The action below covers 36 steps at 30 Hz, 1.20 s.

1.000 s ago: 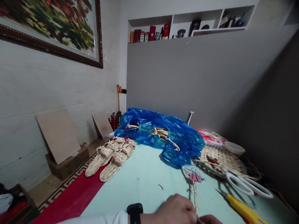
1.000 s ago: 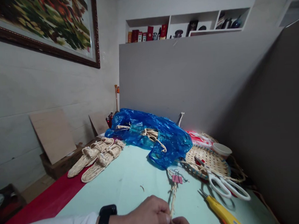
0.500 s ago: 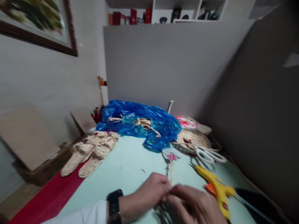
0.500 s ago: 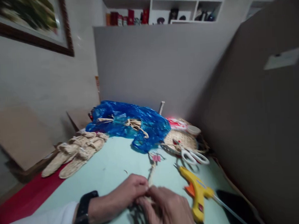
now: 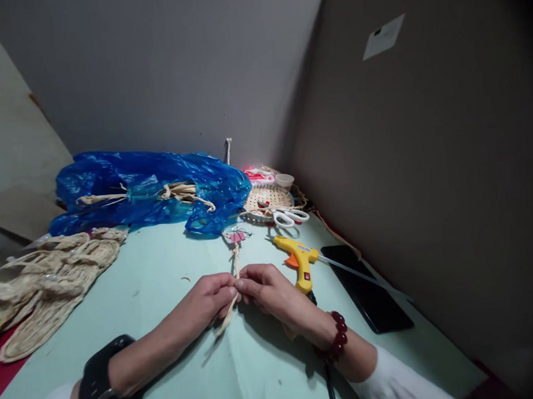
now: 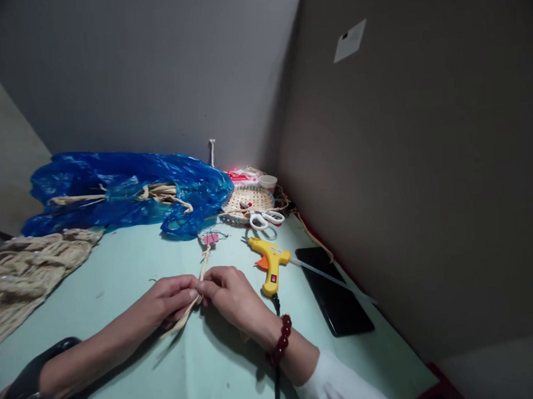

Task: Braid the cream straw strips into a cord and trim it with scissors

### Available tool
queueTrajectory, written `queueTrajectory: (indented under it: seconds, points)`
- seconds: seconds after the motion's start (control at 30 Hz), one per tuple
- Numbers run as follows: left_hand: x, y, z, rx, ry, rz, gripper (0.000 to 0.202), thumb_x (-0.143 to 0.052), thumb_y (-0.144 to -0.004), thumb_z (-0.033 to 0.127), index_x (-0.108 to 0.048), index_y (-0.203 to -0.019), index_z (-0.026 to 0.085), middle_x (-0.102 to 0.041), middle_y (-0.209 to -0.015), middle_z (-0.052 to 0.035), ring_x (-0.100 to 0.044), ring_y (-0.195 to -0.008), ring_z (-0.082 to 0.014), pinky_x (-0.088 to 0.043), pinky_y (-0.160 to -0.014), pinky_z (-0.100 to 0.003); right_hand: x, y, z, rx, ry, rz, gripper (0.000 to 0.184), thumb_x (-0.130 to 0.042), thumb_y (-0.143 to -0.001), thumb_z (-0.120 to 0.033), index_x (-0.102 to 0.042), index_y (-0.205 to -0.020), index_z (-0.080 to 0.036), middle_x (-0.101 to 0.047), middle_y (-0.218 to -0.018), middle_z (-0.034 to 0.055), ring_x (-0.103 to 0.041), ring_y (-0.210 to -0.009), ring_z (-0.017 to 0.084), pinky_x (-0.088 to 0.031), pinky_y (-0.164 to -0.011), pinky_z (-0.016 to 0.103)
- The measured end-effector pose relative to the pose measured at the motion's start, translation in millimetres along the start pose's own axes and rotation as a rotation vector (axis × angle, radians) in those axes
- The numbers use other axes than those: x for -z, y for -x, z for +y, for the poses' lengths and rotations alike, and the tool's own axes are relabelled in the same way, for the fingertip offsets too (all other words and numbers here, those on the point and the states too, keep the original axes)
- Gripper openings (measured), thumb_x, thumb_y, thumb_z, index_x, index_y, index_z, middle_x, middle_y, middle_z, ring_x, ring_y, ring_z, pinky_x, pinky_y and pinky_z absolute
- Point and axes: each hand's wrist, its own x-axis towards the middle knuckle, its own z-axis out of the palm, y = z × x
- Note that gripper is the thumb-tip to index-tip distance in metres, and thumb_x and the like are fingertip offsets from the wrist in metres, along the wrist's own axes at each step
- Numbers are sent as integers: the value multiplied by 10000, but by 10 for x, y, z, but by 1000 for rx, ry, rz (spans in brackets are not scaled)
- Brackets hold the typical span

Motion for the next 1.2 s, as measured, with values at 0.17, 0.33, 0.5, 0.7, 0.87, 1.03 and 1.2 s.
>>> queueTrajectory:
  seconds: [0.17,0.33,0.5,0.7,0.87,1.03,1.2]
  points:
    - [76,33,26,-41,-217,82,275,-495,-849,342,-610,-687,153,-422,-444,80,-337,-458,-94,-246,-485,-213,16,-14,37,16,-40,104,209,-577,-821,-253,-618,-649,-140,-614,-607,1,-424,-531,86,-311,-528,208]
    - [0,137,62,6,-362,168,356,-419,-896,409,-534,-636,195,-383,-431,81,-345,-442,-113,-256,-479,-234,-27,-24,106,15,-85,146,158,-578,-795,-235,-653,-690,-142,-655,-642,18,-466,-515,88,-345,-521,203]
    - [-225,229,-17,-92,-667,190,286,-403,-913,337,-527,-681,224,-551,-553,14,-505,-525,-173,-326,-550,-281,-51,-19,107,-8,-213,91,156,-566,-790,-214,-632,-669,-140,-545,-509,-25,-467,-452,82,-331,-480,198]
    - [-227,255,-50,-127,-874,89,262,-374,-920,313,-605,-850,211,-678,-716,-71,-627,-627,-244,-363,-619,-328,-14,16,-14,-107,-357,73,114,-607,-743,-175,-632,-650,-115,-466,-476,-53,-340,-449,57,-218,-443,206]
    - [-32,161,108,-148,-745,249,417,-351,-939,420,-508,-611,215,-559,-659,-13,-551,-662,-200,-365,-662,-305,-31,11,-15,-75,-522,59,150,-654,-720,-249,-617,-691,-108,-480,-515,-48,-281,-467,51,-158,-457,217]
    - [69,-15,59,-92,-196,43,213,-480,-897,381,-531,-806,195,-544,-689,27,-526,-666,-139,-393,-655,-254,-83,0,15,-35,-601,49,231,-705,-709,-315,-582,-706,-120,-505,-533,-37,-315,-478,55,-199,-484,210]
    - [45,-44,-11,151,253,-43,276,-599,-832,437,-487,-891,192,-377,-558,119,-112,-431,-33,-68,-393,-183,-60,13,33,-10,-395,59,88,-580,-789,-217,-579,-754,-137,-390,-526,-68,-277,-478,65,-190,-474,215]
